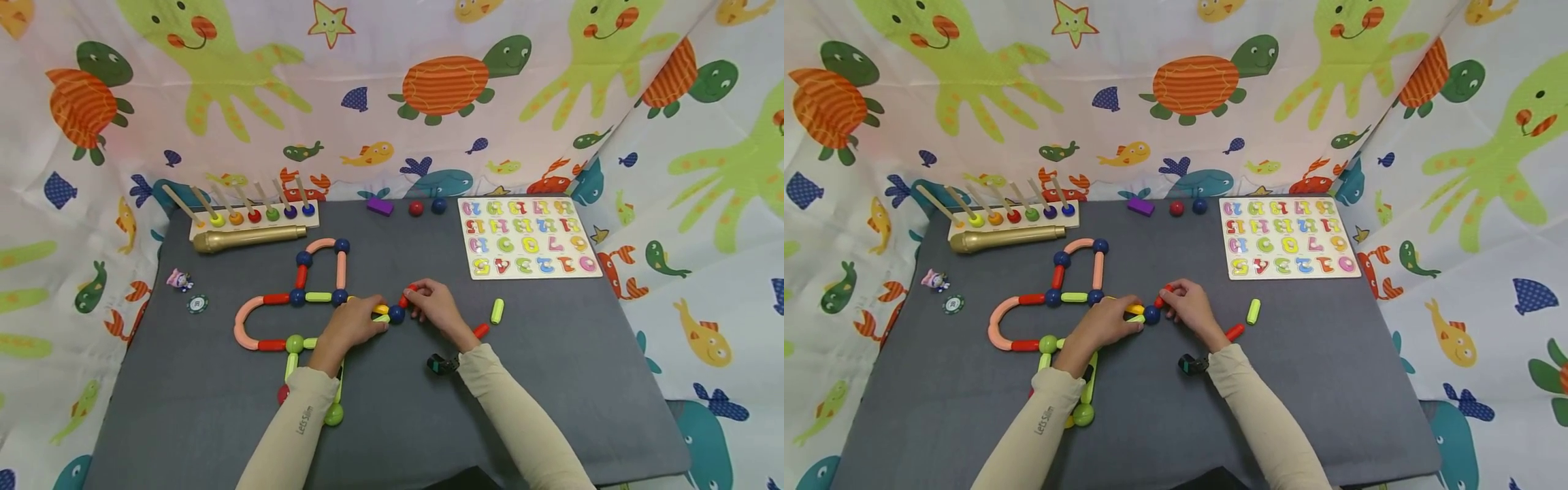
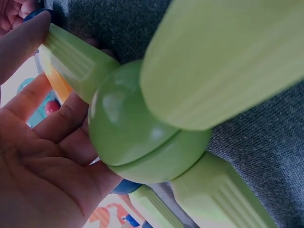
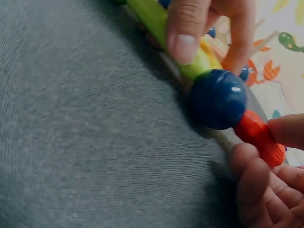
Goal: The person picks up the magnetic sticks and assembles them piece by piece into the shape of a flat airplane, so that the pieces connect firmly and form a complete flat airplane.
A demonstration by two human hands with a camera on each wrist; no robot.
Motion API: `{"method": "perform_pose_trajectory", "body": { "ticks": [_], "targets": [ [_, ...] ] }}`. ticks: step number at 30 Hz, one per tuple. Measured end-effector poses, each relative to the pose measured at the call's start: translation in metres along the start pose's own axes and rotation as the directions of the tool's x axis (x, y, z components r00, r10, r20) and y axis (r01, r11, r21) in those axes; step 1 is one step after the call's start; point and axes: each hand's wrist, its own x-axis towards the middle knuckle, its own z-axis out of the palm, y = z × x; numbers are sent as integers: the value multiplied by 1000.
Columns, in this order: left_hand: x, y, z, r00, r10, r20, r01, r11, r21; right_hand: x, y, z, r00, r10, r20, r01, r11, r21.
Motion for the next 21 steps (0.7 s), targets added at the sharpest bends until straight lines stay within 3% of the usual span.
{"method": "perform_pose_trajectory", "body": {
  "ticks": [5, 21],
  "targets": [
    [0, 0, 0, 1000, -6, 0, 6, 1000, 2, 1, 3, 4, 999, -18, -41, 16, 998, -58],
    [0, 0, 1, 1000, 4, -15, -4, 1000, -6, -3, 7, 8, 993, -15, -117, 10, 999, -44]
  ]
}}
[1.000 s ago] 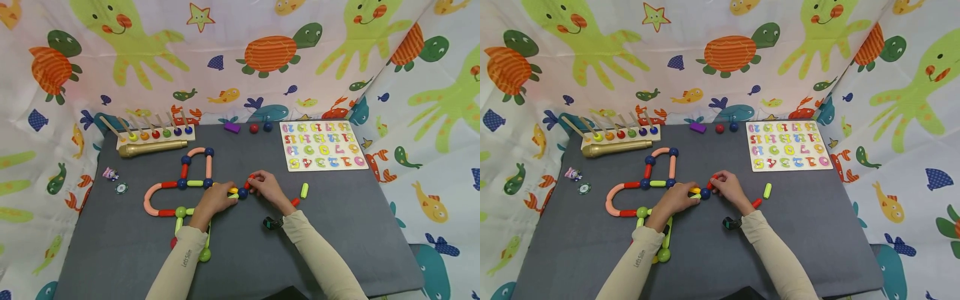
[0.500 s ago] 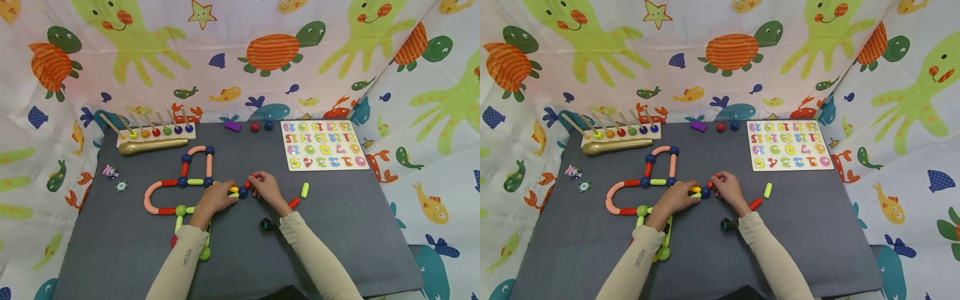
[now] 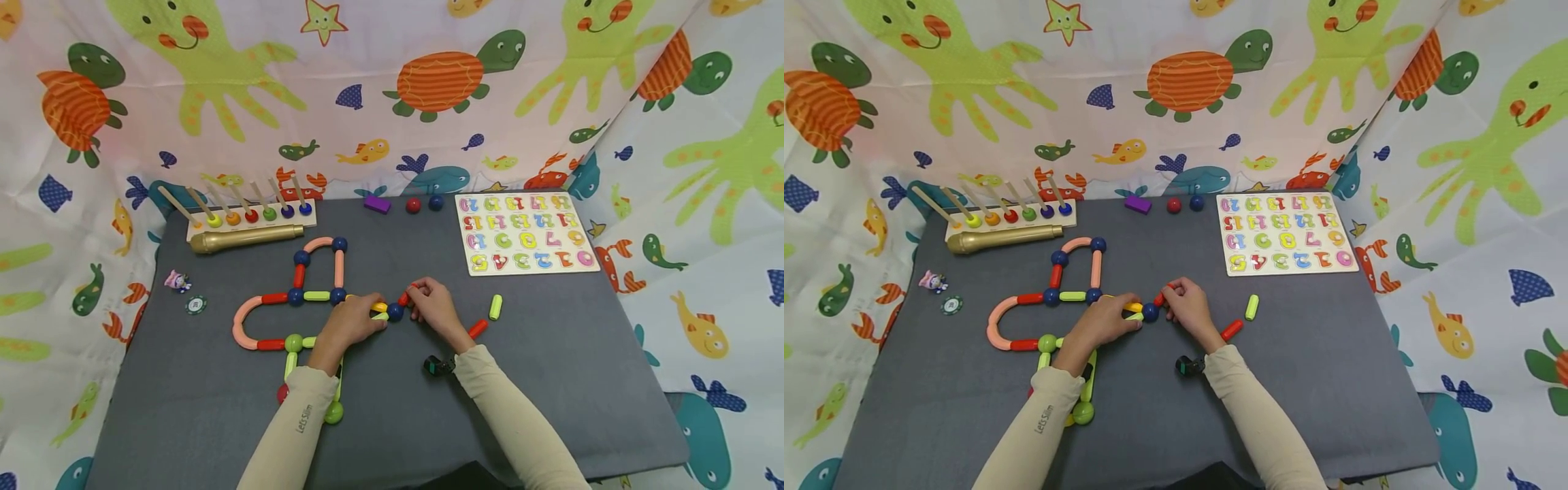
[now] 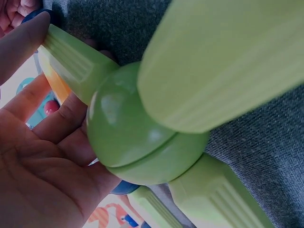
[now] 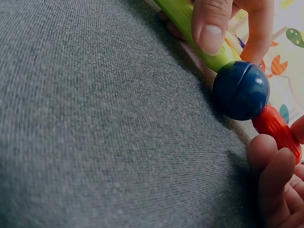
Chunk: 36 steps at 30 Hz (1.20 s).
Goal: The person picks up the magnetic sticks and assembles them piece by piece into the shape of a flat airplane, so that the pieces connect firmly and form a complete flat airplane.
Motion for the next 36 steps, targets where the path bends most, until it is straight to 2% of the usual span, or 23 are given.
{"method": "perform_pose_trajectory", "body": {
  "ticks": [10, 15, 18, 22, 23, 25, 27, 29, 30, 33, 36],
  "targets": [
    [1, -2, 2, 1000, -7, -2, 7, 1000, 0, -4, 0, -3, 1000, 2, 10, -2, 1000, 20],
    [2, 1, 3, 1000, 11, 7, -11, 1000, -12, -13, 0, -19, 1000, -13, 24, 12, 997, 70],
    [2, 1, 3, 1000, 15, 5, -15, 1000, -13, -26, -1, -37, 998, -59, 2, 59, 998, 27],
    [0, 0, 2, 1000, -6, -2, 6, 1000, -12, -49, -2, -67, 992, -127, -25, 124, 986, -114],
    [0, -1, 2, 1000, -10, -3, 10, 1000, -13, -55, -2, -74, 988, -151, -26, 145, 974, -174],
    [-1, -1, 2, 1000, -13, -1, 13, 1000, -20, -66, 2, -88, 977, -214, -16, 199, 928, -314],
    [-1, -1, 1, 1000, -10, 3, 11, 1000, -27, -77, 6, -100, 961, -275, 11, 250, 858, -448],
    [-1, -2, 1, 1000, -10, 6, 10, 999, -34, -85, 12, -108, 943, -326, 59, 304, 780, -546],
    [-1, -2, 1, 1000, -11, 6, 11, 999, -35, -89, 14, -111, 938, -337, 83, 321, 752, -575],
    [-1, -1, 2, 1000, -18, 11, 18, 999, -34, -98, 21, -117, 932, -338, 134, 343, 698, -628],
    [0, 0, 4, 1000, -26, 17, 27, 999, -27, -101, 27, -117, 933, -325, 152, 340, 669, -661]
  ]
}}
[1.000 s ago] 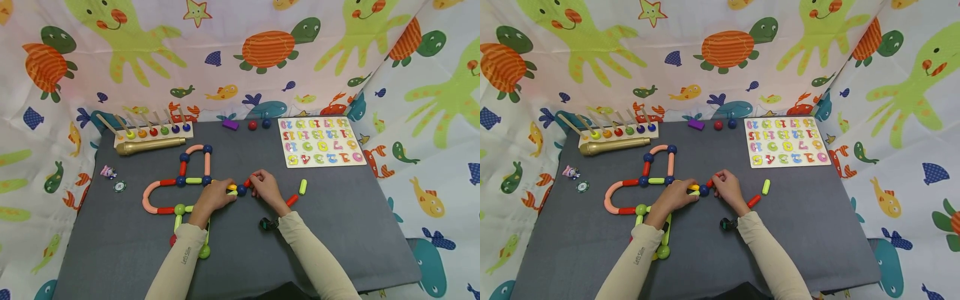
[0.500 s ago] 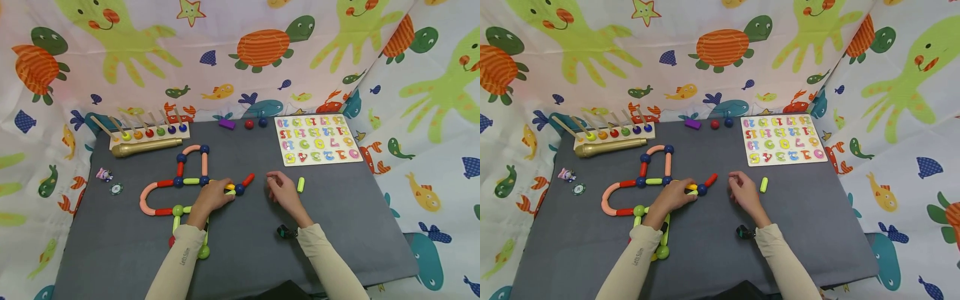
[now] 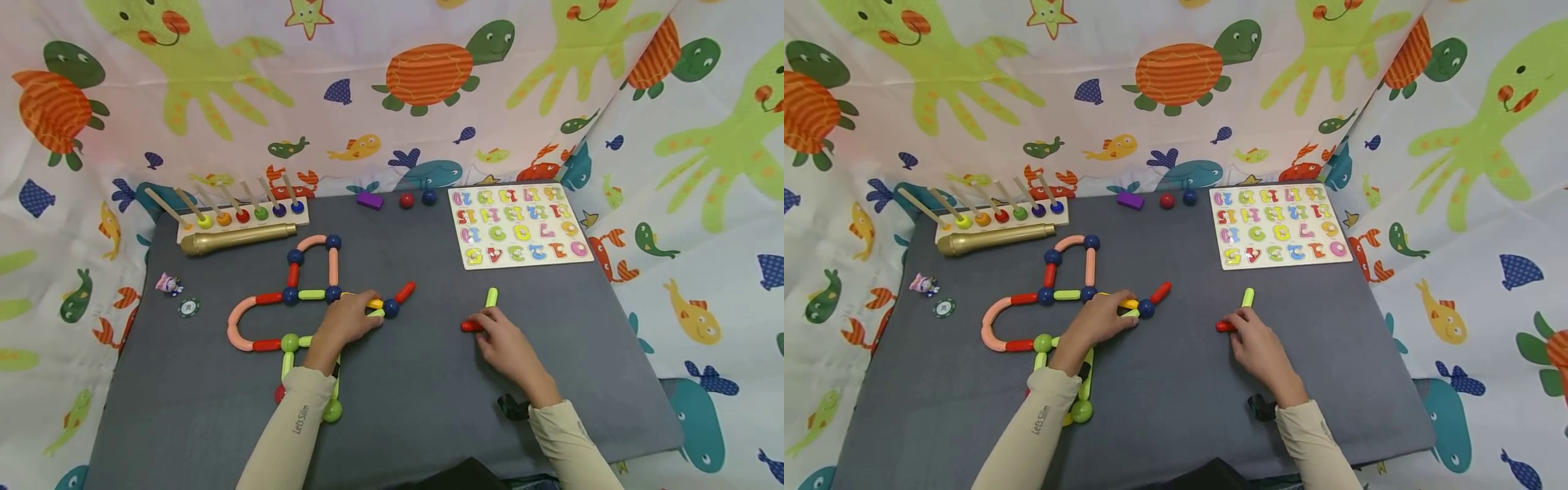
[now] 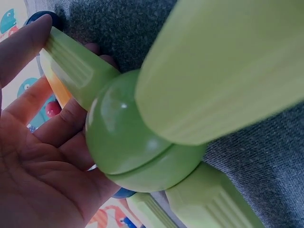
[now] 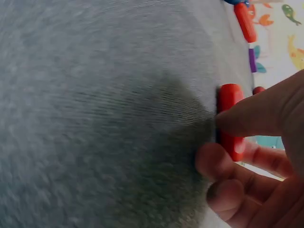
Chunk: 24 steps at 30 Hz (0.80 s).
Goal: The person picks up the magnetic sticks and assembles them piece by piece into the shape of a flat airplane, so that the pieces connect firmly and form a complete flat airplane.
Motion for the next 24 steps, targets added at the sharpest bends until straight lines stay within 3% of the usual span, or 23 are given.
{"method": "perform_pose_trajectory", "body": {
  "ticks": [7, 15, 24],
  "targets": [
    [-1, 0, -2, 1000, -4, 0, 4, 1000, -9, 11, -7, 11, 1000, -22, 20, 21, 1000, 19],
    [-1, -1, -2, 1000, -4, -5, 4, 1000, 7, 41, -44, 32, 991, -119, 60, 113, 989, 97],
    [-2, -2, -2, 999, 28, -32, -27, 999, 38, 70, -72, 53, 985, -173, 8, 172, 981, 86]
  ]
}}
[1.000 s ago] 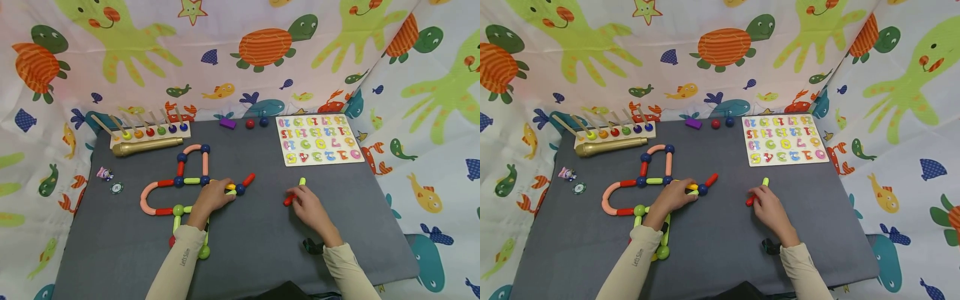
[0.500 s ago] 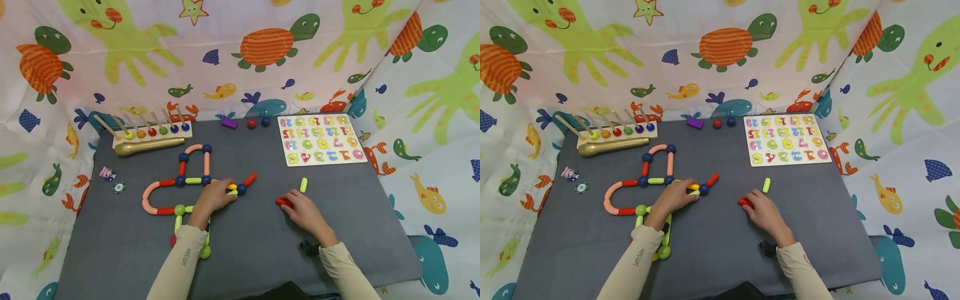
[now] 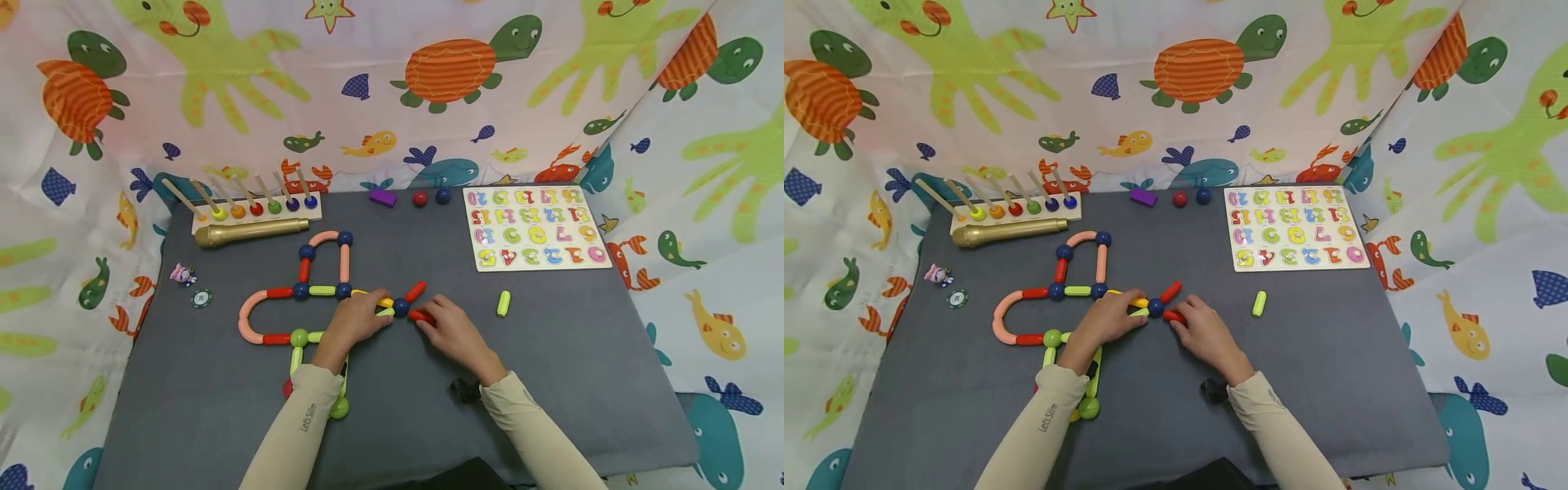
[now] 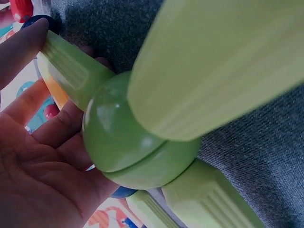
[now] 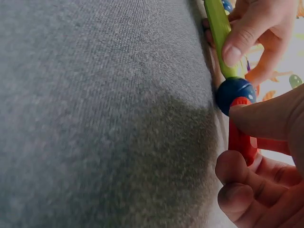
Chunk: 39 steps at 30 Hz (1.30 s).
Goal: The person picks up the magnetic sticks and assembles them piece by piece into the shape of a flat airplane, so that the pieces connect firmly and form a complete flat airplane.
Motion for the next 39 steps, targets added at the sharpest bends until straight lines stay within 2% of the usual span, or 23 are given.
{"method": "perform_pose_trajectory", "body": {
  "ticks": [9, 21, 25, 29, 35, 39],
  "targets": [
    [1, 2, 1, 1000, -13, 11, 13, 1000, 11, 5, 3, 1, 1000, -1, 3, 1, 1000, 3],
    [-2, 0, 0, 1000, 22, 4, -22, 999, 32, 8, 8, -3, 998, -30, 59, 28, 999, 24],
    [-2, -1, -1, 1000, 26, 0, -26, 999, 28, 13, 12, -12, 997, -36, 62, 33, 999, 40],
    [-1, -1, -3, 1000, 22, -8, -22, 999, 35, 39, 20, -31, 999, -27, 27, 26, 999, 48],
    [-3, -1, -2, 999, 30, -11, -29, 999, 35, 108, 41, -54, 999, 39, 2, -39, 995, 90],
    [-3, -2, 2, 999, 44, -12, -43, 998, 35, 151, 57, -59, 994, 107, 22, -108, 992, 65]
  ]
}}
